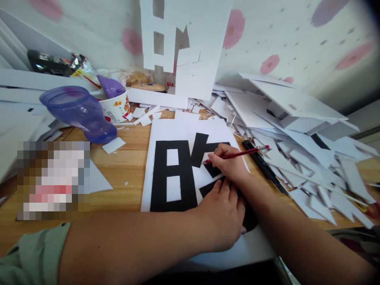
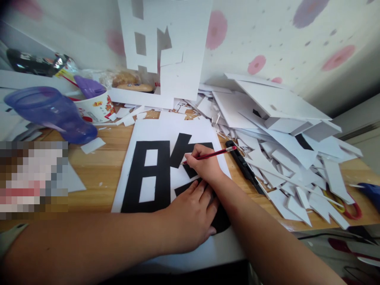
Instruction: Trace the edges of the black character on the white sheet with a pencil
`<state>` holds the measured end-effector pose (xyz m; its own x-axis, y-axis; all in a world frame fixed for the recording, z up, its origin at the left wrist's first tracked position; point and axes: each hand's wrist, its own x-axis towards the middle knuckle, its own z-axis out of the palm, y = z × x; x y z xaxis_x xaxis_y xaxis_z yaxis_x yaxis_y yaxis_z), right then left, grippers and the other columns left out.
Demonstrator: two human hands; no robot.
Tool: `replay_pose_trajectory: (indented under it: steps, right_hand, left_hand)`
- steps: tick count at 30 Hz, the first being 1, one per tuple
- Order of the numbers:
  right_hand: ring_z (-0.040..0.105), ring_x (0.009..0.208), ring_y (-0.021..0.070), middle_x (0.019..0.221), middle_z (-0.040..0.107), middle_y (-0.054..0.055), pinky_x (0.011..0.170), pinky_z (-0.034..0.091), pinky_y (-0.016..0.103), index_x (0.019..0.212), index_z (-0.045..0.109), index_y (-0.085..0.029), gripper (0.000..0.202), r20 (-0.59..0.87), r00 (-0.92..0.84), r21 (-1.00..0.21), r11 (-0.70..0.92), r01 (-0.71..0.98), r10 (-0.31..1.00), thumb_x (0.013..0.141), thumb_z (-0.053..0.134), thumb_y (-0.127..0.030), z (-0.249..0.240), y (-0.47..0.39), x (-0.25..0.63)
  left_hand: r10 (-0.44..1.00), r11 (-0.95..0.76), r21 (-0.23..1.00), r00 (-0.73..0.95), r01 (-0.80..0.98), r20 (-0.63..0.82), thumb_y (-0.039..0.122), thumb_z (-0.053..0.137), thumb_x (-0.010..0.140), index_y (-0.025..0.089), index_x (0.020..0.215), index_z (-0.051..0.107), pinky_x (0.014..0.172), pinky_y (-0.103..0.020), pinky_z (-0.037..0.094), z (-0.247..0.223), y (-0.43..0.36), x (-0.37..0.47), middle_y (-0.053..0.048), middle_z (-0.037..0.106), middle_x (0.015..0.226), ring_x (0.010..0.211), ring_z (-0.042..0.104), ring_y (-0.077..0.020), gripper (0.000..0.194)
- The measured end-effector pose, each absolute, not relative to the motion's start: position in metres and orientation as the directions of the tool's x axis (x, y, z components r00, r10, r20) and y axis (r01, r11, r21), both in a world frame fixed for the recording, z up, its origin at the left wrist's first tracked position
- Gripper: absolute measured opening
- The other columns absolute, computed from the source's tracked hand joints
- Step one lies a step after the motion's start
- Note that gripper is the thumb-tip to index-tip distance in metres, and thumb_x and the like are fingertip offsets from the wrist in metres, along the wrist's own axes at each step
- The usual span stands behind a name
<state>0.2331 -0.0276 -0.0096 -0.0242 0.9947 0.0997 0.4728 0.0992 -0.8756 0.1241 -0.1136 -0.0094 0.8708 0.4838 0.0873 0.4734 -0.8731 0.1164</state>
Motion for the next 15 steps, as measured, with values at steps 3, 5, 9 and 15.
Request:
replay_pose_trajectory:
  steps: [3, 5, 9, 15]
  right_hand:
    - [0.051, 0.05, 0.0121, 0.051, 0.056, -0.001, 0.046, 0.038, 0.025, 0.052, 0.041, -0.022, 0.033, 0.095, -0.058, -0.877, 0.111, 0.468, 0.994, 0.073, 0.065, -0.029, -0.01, -0.0278, 0.2345]
    - [0.051, 0.05, 0.012, 0.052, 0.056, -0.001, 0.047, 0.038, 0.025, 0.052, 0.042, -0.022, 0.032, 0.096, -0.07, -0.877, 0.118, 0.465, 0.993, 0.073, 0.066, -0.029, -0.0102, -0.0279, 0.2353]
    - [0.051, 0.05, 0.012, 0.052, 0.057, -0.001, 0.046, 0.038, 0.024, 0.052, 0.043, -0.022, 0.031, 0.092, -0.08, -0.886, 0.118, 0.448, 0.993, 0.072, 0.066, -0.03, -0.011, -0.028, 0.2356]
    - [0.051, 0.047, 0.011, 0.05, 0.057, -0.002, 0.046, 0.038, 0.023, 0.054, 0.045, -0.022, 0.032, 0.109, -0.054, -0.916, 0.121, 0.382, 0.993, 0.074, 0.067, -0.031, -0.0128, -0.0291, 0.2365]
  left_hand:
    - [0.485, -0.873, 0.113, 0.869, 0.474, 0.102, 0.051, 0.042, 0.092, 0.0, 0.137, 0.046, 0.108, -0.055, 0.029, -0.0108, -0.1137, 0.1244, -0.03, 0.045, 0.138, 0.132, 0.038, -0.0432, 0.067]
    - [0.484, -0.874, 0.117, 0.869, 0.472, 0.102, 0.05, 0.042, 0.093, 0.0, 0.137, 0.045, 0.108, -0.055, 0.029, -0.0109, -0.1136, 0.1242, -0.03, 0.045, 0.138, 0.132, 0.038, -0.0432, 0.067]
    - [0.483, -0.874, 0.124, 0.869, 0.47, 0.105, 0.05, 0.043, 0.092, 0.0, 0.136, 0.046, 0.108, -0.054, 0.029, -0.011, -0.1138, 0.124, -0.03, 0.046, 0.138, 0.131, 0.039, -0.0432, 0.067]
    - [0.493, -0.87, 0.096, 0.862, 0.484, 0.121, 0.051, 0.044, 0.091, 0.0, 0.136, 0.047, 0.106, -0.055, 0.03, -0.0124, -0.1149, 0.1251, -0.03, 0.046, 0.138, 0.131, 0.041, -0.0421, 0.068]
